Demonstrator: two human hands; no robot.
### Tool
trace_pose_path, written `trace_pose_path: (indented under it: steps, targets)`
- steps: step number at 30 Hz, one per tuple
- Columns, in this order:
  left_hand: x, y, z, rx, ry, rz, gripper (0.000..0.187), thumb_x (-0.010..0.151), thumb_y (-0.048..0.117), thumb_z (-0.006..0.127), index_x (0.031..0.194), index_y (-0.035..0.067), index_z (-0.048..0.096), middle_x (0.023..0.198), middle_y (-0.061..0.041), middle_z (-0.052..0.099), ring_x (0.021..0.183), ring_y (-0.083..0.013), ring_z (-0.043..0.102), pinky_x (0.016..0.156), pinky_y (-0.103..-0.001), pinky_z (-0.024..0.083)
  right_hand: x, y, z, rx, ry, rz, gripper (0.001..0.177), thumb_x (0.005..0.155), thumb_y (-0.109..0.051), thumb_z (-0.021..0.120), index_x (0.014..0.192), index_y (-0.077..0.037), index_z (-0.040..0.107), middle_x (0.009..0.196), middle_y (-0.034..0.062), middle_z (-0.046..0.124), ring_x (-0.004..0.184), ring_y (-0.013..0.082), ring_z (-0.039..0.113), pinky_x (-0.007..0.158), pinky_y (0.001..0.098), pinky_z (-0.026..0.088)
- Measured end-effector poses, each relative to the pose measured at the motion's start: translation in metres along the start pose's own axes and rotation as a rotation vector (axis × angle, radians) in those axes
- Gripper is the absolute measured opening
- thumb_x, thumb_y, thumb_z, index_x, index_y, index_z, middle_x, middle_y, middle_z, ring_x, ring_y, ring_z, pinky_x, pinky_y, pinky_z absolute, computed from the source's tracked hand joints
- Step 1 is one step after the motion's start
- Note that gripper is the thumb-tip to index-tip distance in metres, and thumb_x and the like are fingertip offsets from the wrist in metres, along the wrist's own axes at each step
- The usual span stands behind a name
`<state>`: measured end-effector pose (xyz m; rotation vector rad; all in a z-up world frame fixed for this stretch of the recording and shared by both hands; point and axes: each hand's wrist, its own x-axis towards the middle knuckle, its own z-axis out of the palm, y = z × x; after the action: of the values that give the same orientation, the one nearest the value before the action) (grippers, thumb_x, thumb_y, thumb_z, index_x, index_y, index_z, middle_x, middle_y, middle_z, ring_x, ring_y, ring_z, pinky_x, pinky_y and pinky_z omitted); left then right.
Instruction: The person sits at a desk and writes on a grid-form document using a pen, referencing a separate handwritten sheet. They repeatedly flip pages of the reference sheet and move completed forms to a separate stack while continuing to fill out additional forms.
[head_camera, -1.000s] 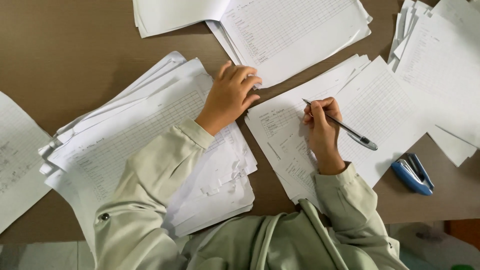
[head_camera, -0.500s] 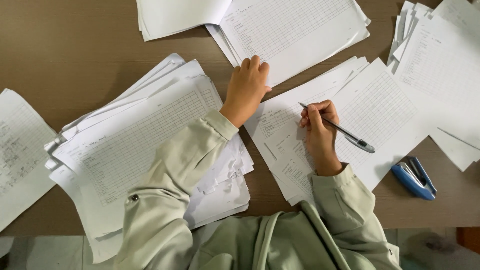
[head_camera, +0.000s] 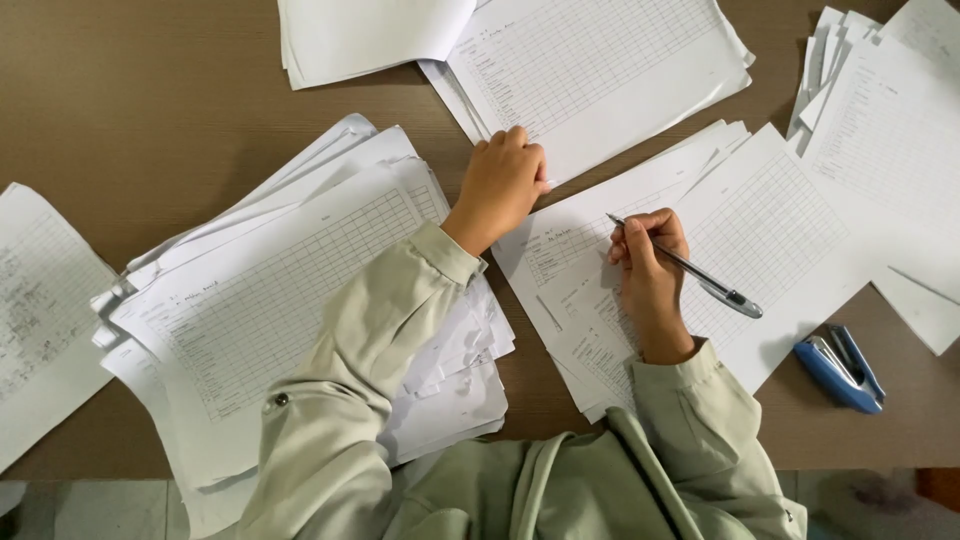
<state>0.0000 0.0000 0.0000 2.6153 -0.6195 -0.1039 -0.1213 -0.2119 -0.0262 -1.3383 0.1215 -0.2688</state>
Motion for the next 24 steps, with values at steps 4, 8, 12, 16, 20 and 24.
trace_pose_path:
  steps: [4, 8, 12, 16, 20, 24]
  targets:
    - [-0.001, 0.007, -0.048, -0.356, 0.116, -0.052, 0.023, 0.100, 0.024, 0.064, 0.086, 0.016, 0.047, 0.077, 0.001, 0.051, 0.067, -0.0178, 0.053, 0.060, -0.035, 0.042, -0.003, -0.013, 0.004, 0.052, -0.001, 0.063, 0.013, 0.104, -0.007, 0.061, 0.097, -0.008, 0.051, 0.080, 0.0122, 0.063, 0.060, 0.0115, 0.059, 0.056, 0.0236, 0.054]
    - [0.007, -0.026, -0.084, -0.771, 0.682, -0.037, 0.019, 0.097, 0.006, 0.065, 0.105, 0.013, 0.050, 0.078, -0.002, 0.065, 0.046, -0.0105, 0.056, 0.044, -0.023, 0.046, -0.004, -0.016, 0.003, 0.105, -0.020, 0.106, 0.014, 0.105, -0.011, 0.063, 0.096, -0.011, 0.053, 0.082, 0.0097, 0.065, 0.060, 0.0098, 0.059, 0.060, 0.0214, 0.054]
    - [0.014, -0.090, -0.096, -1.209, 0.851, -0.273, 0.024, 0.092, 0.009, 0.075, 0.108, 0.011, 0.056, 0.079, -0.005, 0.067, 0.044, -0.0149, 0.062, 0.036, -0.024, 0.047, -0.005, -0.019, 0.005, 0.096, -0.003, 0.127, 0.014, 0.105, -0.010, 0.062, 0.095, -0.011, 0.054, 0.083, 0.0104, 0.066, 0.060, 0.0097, 0.060, 0.061, 0.0214, 0.054]
    - [0.008, -0.139, -0.109, -1.458, 1.142, -0.507, 0.035, 0.087, 0.010, 0.083, 0.115, 0.012, 0.061, 0.081, -0.004, 0.064, 0.053, -0.0134, 0.059, 0.052, -0.029, 0.048, -0.005, -0.021, 0.005, 0.086, -0.009, 0.128, 0.013, 0.106, -0.009, 0.060, 0.094, -0.011, 0.053, 0.082, 0.0096, 0.064, 0.062, 0.0105, 0.059, 0.060, 0.0217, 0.053]
    - [-0.007, -0.141, -0.130, -1.548, 1.252, -0.651, 0.048, 0.079, 0.015, 0.086, 0.121, 0.010, 0.064, 0.077, 0.000, 0.062, 0.061, -0.0124, 0.062, 0.064, -0.030, 0.057, -0.005, -0.022, 0.005, 0.062, 0.008, 0.159, 0.013, 0.105, -0.010, 0.060, 0.095, -0.011, 0.053, 0.082, 0.0105, 0.064, 0.061, 0.0105, 0.058, 0.060, 0.0218, 0.053]
    - [-0.010, -0.147, -0.129, -1.568, 1.255, -0.708, 0.050, 0.081, 0.014, 0.080, 0.126, 0.007, 0.060, 0.110, -0.008, 0.068, 0.062, -0.0142, 0.064, 0.065, -0.032, 0.062, -0.005, -0.023, 0.006, 0.089, 0.003, 0.156, 0.013, 0.105, -0.009, 0.060, 0.095, -0.012, 0.053, 0.083, 0.0102, 0.064, 0.062, 0.0102, 0.057, 0.060, 0.0222, 0.053]
